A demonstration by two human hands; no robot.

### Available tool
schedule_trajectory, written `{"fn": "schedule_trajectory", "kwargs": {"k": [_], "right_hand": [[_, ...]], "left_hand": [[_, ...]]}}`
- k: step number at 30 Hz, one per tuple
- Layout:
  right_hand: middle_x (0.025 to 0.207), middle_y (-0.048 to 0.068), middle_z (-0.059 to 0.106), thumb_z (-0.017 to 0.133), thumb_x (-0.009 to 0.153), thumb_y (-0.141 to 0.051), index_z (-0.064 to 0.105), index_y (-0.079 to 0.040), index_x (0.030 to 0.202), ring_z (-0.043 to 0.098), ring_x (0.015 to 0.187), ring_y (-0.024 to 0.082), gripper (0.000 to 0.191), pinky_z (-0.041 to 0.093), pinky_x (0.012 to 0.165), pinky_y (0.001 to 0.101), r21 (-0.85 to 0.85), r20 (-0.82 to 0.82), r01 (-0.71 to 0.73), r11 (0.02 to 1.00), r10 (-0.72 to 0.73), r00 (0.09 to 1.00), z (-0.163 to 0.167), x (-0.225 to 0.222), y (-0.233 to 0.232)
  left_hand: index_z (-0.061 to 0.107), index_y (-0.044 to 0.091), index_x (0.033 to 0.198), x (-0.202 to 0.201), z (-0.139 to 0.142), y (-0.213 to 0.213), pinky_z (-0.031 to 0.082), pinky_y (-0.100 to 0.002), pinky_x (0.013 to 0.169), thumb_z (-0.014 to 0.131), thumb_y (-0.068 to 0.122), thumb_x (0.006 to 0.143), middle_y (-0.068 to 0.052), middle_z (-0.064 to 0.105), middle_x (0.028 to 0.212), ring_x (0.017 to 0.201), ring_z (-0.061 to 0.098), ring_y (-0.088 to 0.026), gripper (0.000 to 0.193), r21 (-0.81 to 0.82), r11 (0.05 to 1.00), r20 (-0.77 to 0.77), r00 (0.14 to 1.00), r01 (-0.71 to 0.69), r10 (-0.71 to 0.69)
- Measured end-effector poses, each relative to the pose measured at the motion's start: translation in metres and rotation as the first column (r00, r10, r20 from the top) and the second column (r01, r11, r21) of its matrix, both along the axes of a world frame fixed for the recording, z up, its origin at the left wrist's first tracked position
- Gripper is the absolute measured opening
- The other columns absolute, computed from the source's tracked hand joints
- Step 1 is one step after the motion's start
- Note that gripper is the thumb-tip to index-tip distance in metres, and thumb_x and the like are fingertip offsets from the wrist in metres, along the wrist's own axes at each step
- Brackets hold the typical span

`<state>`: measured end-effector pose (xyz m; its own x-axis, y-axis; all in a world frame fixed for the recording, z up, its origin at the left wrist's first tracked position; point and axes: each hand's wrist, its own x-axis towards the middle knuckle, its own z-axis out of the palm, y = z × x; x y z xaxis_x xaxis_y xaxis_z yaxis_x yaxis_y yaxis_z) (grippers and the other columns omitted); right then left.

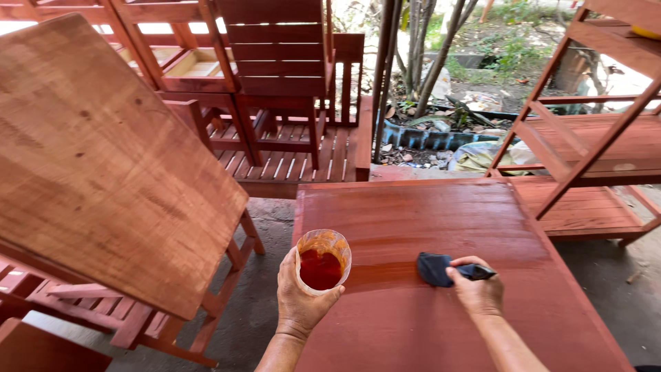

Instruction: The person holds a cup of red wood stain in one hand and a cloth applicator in the other, dipping the cloth into the stain and wiping it across the tabletop of a wooden table, working the stain over the surface and edges. The table stands among other red-stained wooden furniture in a covered workshop area.

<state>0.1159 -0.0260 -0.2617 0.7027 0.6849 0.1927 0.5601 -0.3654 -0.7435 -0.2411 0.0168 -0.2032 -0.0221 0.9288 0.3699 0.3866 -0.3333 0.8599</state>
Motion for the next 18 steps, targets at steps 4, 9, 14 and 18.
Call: {"fn": "schedule_trajectory", "kwargs": {"k": [4, 9, 14, 18], "right_hand": [[0.079, 0.006, 0.076, 0.087, 0.078, -0.024, 0.079, -0.019, 0.088, 0.071, 0.072, 0.020, 0.014, 0.056, 0.067, 0.0366, -0.004, 0.018, 0.098, 0.995, -0.098, 0.995, 0.011, 0.077, -0.024], [0.081, 0.007, 0.072, 0.086, 0.079, -0.012, 0.077, -0.011, 0.087, 0.066, 0.062, 0.018, 0.012, 0.055, 0.055, 0.0339, 0.187, -0.252, 0.157, 0.970, -0.107, 0.962, 0.025, 0.152, -0.044], [0.087, 0.006, 0.075, 0.089, 0.083, -0.019, 0.079, -0.015, 0.085, 0.069, 0.070, 0.021, 0.011, 0.056, 0.063, 0.0343, 0.083, 0.024, 0.224, 0.971, -0.226, 0.974, 0.032, 0.208, -0.061], [0.084, 0.004, 0.077, 0.090, 0.086, -0.030, 0.080, -0.025, 0.085, 0.072, 0.076, 0.025, 0.011, 0.057, 0.071, 0.0369, -0.082, 0.354, 0.289, 0.954, -0.243, 0.903, 0.035, 0.234, -0.068]], "left_hand": [[0.040, 0.010, 0.142, 0.042, 0.003, -0.007, 0.048, -0.041, 0.112, 0.098, 0.022, 0.047, -0.011, 0.052, 0.135, 0.129, 0.052, -0.027, 0.112, -0.021, 0.998, 0.031, 0.998, 0.053, -0.052], [0.039, 0.011, 0.143, 0.077, -0.002, -0.015, 0.045, -0.045, 0.111, 0.098, 0.020, 0.047, -0.011, 0.050, 0.137, 0.130, 0.048, -0.029, 0.114, -0.074, 0.996, 0.007, 0.999, 0.041, -0.041], [0.039, 0.011, 0.143, 0.087, -0.009, -0.018, 0.046, -0.045, 0.111, 0.098, 0.020, 0.047, -0.011, 0.049, 0.136, 0.130, 0.048, -0.029, 0.113, -0.041, 0.999, -0.020, 1.000, 0.019, -0.020], [0.038, 0.011, 0.143, 0.084, -0.010, -0.019, 0.047, -0.044, 0.111, 0.098, 0.021, 0.047, -0.011, 0.049, 0.135, 0.129, 0.049, -0.029, 0.114, -0.050, 0.999, -0.014, 1.000, 0.008, -0.009]]}}
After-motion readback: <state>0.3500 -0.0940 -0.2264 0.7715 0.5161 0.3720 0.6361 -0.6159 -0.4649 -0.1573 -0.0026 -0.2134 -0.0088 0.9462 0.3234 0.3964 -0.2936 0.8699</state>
